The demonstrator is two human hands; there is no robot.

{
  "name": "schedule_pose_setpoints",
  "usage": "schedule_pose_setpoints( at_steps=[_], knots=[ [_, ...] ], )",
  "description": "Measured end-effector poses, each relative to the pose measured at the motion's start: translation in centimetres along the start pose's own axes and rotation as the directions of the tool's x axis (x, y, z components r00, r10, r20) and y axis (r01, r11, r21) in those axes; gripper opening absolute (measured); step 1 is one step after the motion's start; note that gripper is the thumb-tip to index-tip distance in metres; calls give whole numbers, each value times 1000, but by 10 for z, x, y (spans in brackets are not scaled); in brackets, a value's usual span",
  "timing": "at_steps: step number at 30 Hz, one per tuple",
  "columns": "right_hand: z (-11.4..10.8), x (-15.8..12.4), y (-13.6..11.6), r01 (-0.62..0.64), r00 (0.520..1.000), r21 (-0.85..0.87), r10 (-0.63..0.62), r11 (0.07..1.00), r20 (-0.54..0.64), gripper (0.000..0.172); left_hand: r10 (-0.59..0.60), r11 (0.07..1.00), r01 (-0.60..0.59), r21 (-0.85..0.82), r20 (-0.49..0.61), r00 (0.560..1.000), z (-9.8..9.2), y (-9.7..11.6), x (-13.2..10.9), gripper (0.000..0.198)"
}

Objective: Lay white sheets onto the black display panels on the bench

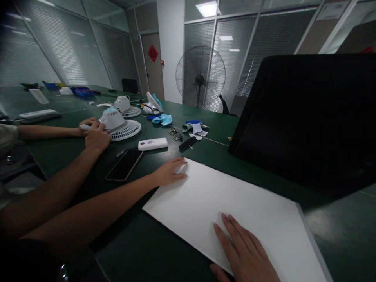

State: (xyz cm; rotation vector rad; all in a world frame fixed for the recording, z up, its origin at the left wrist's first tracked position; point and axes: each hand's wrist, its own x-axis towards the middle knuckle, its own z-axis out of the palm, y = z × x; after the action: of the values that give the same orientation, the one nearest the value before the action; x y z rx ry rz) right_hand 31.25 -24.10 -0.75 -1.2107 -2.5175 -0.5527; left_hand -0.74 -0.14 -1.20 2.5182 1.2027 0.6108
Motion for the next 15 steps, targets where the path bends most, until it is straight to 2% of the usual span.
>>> schedule_pose_setpoints(
  at_steps=[5, 9, 13, 15],
  knots=[
    [2, 1, 2, 49, 997, -100, -54, 994, -54, 69, 7, 999, -8, 31, 22, 1000, -2, 4, 0, 59],
    [6, -1, 5, 36, 996, -99, -43, 994, -74, 66, -14, 997, 8, 78, 78, 997, -7, 9, -3, 59],
    [9, -2, 8, 43, 995, -118, -53, 992, -85, 66, -4, 996, -4, 90, 90, 996, -9, 10, -5, 67],
    [7, -1, 8, 66, 992, -137, -80, 988, -100, 61, -4, 996, -5, 93, 98, 995, -9, 10, -5, 67]
  ],
)
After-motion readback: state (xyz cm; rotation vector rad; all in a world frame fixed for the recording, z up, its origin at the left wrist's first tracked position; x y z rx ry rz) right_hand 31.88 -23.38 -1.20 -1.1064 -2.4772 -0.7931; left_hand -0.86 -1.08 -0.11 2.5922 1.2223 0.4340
